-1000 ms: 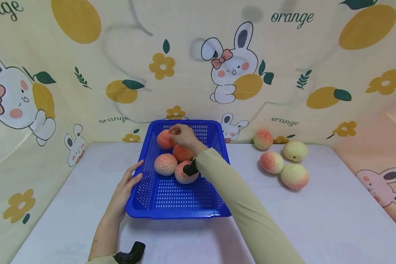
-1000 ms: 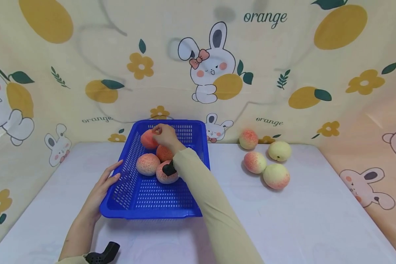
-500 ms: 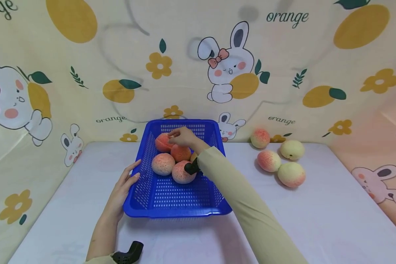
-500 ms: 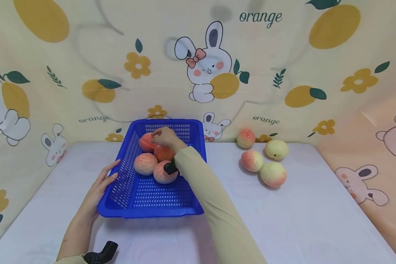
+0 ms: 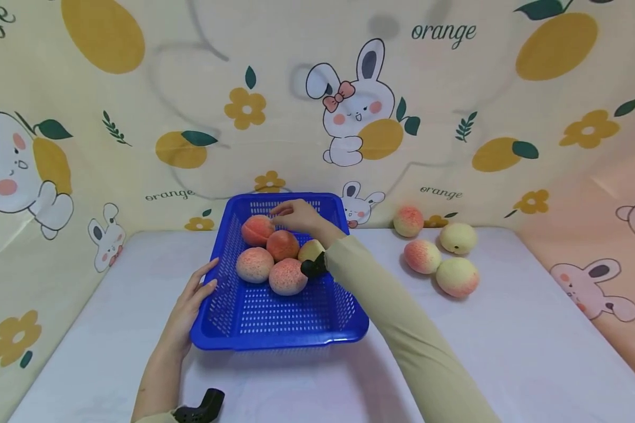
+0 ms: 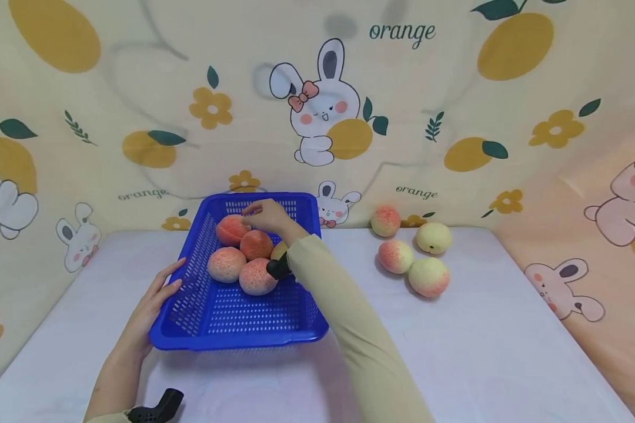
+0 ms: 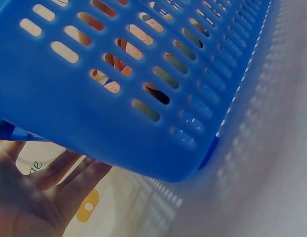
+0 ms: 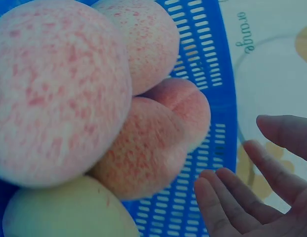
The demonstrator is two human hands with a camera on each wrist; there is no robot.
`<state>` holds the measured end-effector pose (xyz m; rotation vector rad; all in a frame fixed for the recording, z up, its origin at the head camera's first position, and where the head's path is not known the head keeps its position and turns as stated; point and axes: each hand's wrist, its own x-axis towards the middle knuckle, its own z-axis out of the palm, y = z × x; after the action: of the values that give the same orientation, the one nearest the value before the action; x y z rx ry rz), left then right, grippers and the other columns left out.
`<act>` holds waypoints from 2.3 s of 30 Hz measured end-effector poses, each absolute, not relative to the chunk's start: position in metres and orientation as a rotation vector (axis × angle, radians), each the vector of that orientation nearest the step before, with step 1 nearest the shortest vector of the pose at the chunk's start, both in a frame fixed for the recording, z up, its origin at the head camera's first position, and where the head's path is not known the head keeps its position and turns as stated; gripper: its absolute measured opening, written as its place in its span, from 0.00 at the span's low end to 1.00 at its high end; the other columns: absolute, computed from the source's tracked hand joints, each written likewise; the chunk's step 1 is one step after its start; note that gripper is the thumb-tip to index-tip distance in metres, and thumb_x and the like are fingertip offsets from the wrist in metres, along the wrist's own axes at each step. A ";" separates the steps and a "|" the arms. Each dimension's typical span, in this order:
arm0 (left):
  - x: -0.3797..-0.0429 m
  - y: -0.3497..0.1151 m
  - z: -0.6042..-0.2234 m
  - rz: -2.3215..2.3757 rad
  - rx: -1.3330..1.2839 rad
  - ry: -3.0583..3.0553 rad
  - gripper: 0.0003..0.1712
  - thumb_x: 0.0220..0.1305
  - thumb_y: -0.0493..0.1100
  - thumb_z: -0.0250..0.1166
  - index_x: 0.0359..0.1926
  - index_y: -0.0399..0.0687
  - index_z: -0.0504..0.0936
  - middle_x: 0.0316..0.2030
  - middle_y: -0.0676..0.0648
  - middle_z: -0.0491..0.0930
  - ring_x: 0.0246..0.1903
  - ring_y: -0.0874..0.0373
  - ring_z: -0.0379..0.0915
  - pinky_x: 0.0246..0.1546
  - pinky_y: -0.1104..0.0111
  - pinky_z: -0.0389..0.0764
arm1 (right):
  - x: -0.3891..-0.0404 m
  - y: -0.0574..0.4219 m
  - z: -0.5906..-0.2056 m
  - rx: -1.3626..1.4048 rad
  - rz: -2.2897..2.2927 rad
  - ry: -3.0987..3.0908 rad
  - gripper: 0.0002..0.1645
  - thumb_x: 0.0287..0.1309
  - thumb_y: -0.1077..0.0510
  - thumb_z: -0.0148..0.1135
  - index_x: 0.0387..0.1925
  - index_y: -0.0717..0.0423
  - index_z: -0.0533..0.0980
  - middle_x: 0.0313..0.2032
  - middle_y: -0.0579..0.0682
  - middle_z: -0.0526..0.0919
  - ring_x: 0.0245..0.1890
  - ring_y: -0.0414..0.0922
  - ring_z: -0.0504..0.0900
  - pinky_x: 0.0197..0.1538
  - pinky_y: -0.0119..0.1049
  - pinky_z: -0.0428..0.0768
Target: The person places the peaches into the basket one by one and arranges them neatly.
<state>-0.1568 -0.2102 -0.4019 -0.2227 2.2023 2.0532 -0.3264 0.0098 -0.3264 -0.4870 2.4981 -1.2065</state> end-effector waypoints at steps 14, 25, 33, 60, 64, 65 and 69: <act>-0.156 -0.211 -0.399 2.053 -0.216 2.176 0.31 0.73 0.56 0.46 0.73 0.71 0.51 0.76 0.44 0.42 0.71 0.40 0.45 0.66 0.39 0.53 | -0.315 0.051 -0.310 -0.404 -1.314 2.515 0.21 0.62 0.52 0.61 0.55 0.54 0.77 0.56 0.55 0.79 0.46 0.52 0.81 0.50 0.41 0.80; -0.155 -0.210 -0.398 2.066 -0.216 2.157 0.31 0.73 0.57 0.45 0.74 0.72 0.50 0.76 0.45 0.41 0.71 0.41 0.45 0.66 0.40 0.53 | -0.312 0.074 -0.314 -0.411 -1.367 2.526 0.21 0.62 0.53 0.60 0.54 0.57 0.77 0.55 0.57 0.79 0.49 0.53 0.81 0.52 0.40 0.80; -0.156 -0.211 -0.399 2.059 -0.219 2.164 0.31 0.73 0.57 0.45 0.74 0.73 0.49 0.76 0.45 0.41 0.71 0.40 0.45 0.66 0.40 0.53 | -0.306 0.087 -0.312 -0.412 -1.375 2.560 0.19 0.62 0.56 0.59 0.53 0.59 0.77 0.56 0.57 0.79 0.52 0.51 0.79 0.52 0.40 0.80; -0.156 -0.210 -0.400 2.054 -0.201 2.172 0.31 0.73 0.57 0.45 0.74 0.72 0.49 0.76 0.46 0.39 0.72 0.39 0.43 0.66 0.39 0.52 | -0.289 0.158 -0.323 -0.308 -1.374 2.644 0.21 0.65 0.50 0.57 0.55 0.56 0.75 0.52 0.56 0.81 0.51 0.49 0.79 0.52 0.41 0.79; -0.155 -0.210 -0.399 2.045 -0.209 2.172 0.32 0.73 0.57 0.45 0.74 0.73 0.48 0.76 0.46 0.38 0.72 0.39 0.42 0.66 0.40 0.52 | -0.287 0.168 -0.326 -0.288 -1.359 2.666 0.22 0.66 0.51 0.57 0.57 0.56 0.74 0.55 0.57 0.79 0.52 0.50 0.78 0.52 0.40 0.79; -0.155 -0.210 -0.399 2.043 -0.210 2.174 0.32 0.73 0.58 0.45 0.74 0.72 0.48 0.76 0.46 0.38 0.72 0.39 0.42 0.66 0.39 0.52 | -0.287 0.170 -0.327 -0.283 -1.359 2.672 0.21 0.66 0.51 0.57 0.57 0.56 0.74 0.55 0.57 0.78 0.51 0.50 0.78 0.52 0.40 0.79; -0.154 -0.211 -0.398 2.044 -0.211 2.169 0.32 0.73 0.58 0.45 0.74 0.72 0.48 0.76 0.46 0.37 0.72 0.39 0.42 0.66 0.39 0.51 | -0.284 0.177 -0.329 -0.268 -1.352 2.705 0.21 0.66 0.54 0.56 0.56 0.59 0.74 0.54 0.59 0.79 0.52 0.52 0.78 0.56 0.46 0.77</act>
<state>-0.1542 -0.2111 -0.3979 -0.2106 2.1688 2.0443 -0.2836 0.1774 -0.3294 -0.2682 2.7053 -1.3520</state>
